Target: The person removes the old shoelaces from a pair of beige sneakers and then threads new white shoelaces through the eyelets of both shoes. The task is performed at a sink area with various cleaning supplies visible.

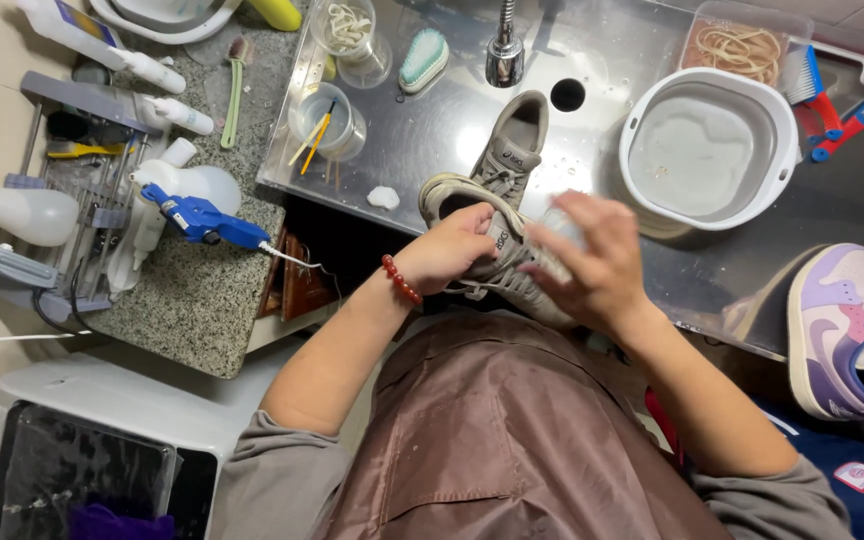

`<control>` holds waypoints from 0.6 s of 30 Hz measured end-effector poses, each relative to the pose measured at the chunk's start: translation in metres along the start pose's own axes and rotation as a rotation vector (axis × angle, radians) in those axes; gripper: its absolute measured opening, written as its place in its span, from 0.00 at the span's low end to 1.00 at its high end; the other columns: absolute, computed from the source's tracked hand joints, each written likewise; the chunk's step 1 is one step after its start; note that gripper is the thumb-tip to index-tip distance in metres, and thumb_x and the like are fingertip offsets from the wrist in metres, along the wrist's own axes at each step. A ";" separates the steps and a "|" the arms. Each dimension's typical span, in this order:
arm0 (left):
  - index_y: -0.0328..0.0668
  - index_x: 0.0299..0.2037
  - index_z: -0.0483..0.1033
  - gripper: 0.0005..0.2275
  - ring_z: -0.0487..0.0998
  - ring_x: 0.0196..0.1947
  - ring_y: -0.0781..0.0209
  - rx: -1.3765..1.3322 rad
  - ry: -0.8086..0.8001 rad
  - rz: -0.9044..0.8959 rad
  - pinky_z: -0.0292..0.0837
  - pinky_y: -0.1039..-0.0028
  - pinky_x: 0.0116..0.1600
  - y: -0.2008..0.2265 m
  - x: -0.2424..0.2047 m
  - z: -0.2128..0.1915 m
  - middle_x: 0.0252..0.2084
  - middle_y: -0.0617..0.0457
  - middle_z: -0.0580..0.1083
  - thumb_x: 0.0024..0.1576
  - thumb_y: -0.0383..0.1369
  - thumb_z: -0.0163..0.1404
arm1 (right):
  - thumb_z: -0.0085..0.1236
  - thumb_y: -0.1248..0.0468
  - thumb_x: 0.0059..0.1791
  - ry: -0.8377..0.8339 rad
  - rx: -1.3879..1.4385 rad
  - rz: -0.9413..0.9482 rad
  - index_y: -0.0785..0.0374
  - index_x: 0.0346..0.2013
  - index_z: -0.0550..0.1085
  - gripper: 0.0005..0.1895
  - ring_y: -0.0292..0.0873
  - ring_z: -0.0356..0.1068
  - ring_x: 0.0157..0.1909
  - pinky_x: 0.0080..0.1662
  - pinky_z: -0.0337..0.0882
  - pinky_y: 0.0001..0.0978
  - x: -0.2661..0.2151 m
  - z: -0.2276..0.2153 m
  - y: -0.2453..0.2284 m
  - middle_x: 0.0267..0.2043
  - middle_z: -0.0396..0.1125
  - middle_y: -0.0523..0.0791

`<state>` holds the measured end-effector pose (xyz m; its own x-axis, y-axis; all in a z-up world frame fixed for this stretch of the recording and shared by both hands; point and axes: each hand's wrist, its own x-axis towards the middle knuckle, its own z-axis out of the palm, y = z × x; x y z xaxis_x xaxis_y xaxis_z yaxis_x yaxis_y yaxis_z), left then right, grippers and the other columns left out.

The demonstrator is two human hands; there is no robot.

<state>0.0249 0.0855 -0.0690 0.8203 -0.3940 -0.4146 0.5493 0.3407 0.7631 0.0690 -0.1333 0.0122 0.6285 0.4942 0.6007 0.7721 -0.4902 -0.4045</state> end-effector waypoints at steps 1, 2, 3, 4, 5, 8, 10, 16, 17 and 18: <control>0.28 0.55 0.69 0.18 0.76 0.42 0.66 -0.001 0.001 -0.005 0.73 0.77 0.46 -0.003 -0.001 -0.001 0.46 0.51 0.76 0.53 0.17 0.43 | 0.62 0.55 0.46 -0.001 0.003 0.005 0.68 0.50 0.72 0.24 0.58 0.66 0.57 0.57 0.64 0.47 -0.002 0.002 -0.001 0.56 0.66 0.58; 0.28 0.55 0.69 0.17 0.76 0.41 0.66 -0.043 0.003 0.009 0.73 0.77 0.45 -0.004 0.000 -0.003 0.45 0.50 0.76 0.55 0.17 0.43 | 0.62 0.57 0.47 -0.133 0.007 -0.175 0.63 0.50 0.75 0.20 0.55 0.66 0.59 0.58 0.62 0.49 -0.003 0.004 -0.001 0.57 0.67 0.54; 0.28 0.56 0.69 0.17 0.76 0.41 0.66 -0.086 0.004 0.024 0.72 0.76 0.44 -0.004 0.000 -0.004 0.45 0.50 0.76 0.56 0.18 0.42 | 0.62 0.60 0.48 -0.264 0.011 -0.356 0.58 0.50 0.78 0.16 0.52 0.66 0.62 0.59 0.61 0.51 -0.004 0.006 -0.002 0.58 0.68 0.49; 0.28 0.56 0.69 0.17 0.76 0.41 0.66 -0.078 0.001 0.026 0.72 0.76 0.44 0.000 0.000 -0.003 0.45 0.50 0.76 0.56 0.18 0.42 | 0.62 0.60 0.48 -0.256 0.007 -0.356 0.58 0.50 0.78 0.16 0.52 0.66 0.62 0.59 0.61 0.51 -0.005 0.008 0.005 0.58 0.68 0.49; 0.29 0.55 0.70 0.17 0.76 0.41 0.67 -0.060 0.032 0.011 0.73 0.77 0.44 0.004 -0.001 -0.003 0.45 0.51 0.76 0.55 0.17 0.42 | 0.63 0.61 0.45 -0.267 0.025 -0.389 0.57 0.46 0.78 0.15 0.50 0.66 0.63 0.60 0.61 0.52 -0.006 0.011 0.011 0.57 0.68 0.47; 0.31 0.54 0.69 0.16 0.77 0.40 0.66 -0.123 0.058 -0.045 0.74 0.77 0.44 0.013 -0.014 0.004 0.45 0.51 0.76 0.55 0.17 0.41 | 0.62 0.66 0.44 -0.257 0.091 -0.321 0.59 0.38 0.76 0.09 0.50 0.66 0.62 0.60 0.63 0.52 -0.008 0.008 0.022 0.54 0.68 0.46; 0.33 0.54 0.69 0.15 0.77 0.39 0.65 -0.194 0.050 -0.071 0.75 0.75 0.43 0.018 -0.021 0.003 0.44 0.50 0.75 0.56 0.18 0.41 | 0.60 0.70 0.45 -0.223 0.131 -0.235 0.62 0.34 0.74 0.05 0.51 0.67 0.61 0.59 0.64 0.50 -0.005 0.001 0.040 0.52 0.67 0.48; 0.30 0.56 0.70 0.19 0.76 0.46 0.66 -0.054 0.071 0.007 0.73 0.76 0.50 -0.022 -0.027 -0.020 0.49 0.51 0.76 0.54 0.17 0.40 | 0.47 0.75 0.68 0.187 0.471 0.434 0.68 0.44 0.66 0.08 0.41 0.70 0.52 0.59 0.74 0.29 -0.024 -0.023 0.123 0.51 0.61 0.47; 0.29 0.59 0.69 0.20 0.75 0.47 0.65 -0.012 0.095 0.032 0.72 0.75 0.51 -0.026 -0.027 -0.021 0.51 0.50 0.75 0.54 0.16 0.42 | 0.50 0.74 0.67 0.196 0.551 0.481 0.70 0.45 0.68 0.06 0.40 0.71 0.52 0.58 0.73 0.28 -0.025 -0.025 0.124 0.52 0.64 0.47; 0.29 0.61 0.69 0.22 0.74 0.47 0.65 0.025 0.119 0.053 0.71 0.74 0.51 -0.032 -0.029 -0.020 0.52 0.49 0.74 0.54 0.16 0.44 | 0.52 0.73 0.66 0.200 0.631 0.533 0.71 0.46 0.69 0.05 0.39 0.72 0.52 0.57 0.73 0.27 -0.028 -0.028 0.124 0.52 0.66 0.47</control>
<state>-0.0127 0.1035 -0.0914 0.8618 -0.2715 -0.4284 0.5020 0.3358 0.7970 0.1447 -0.2277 -0.0353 0.9406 0.1455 0.3069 0.3226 -0.0999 -0.9413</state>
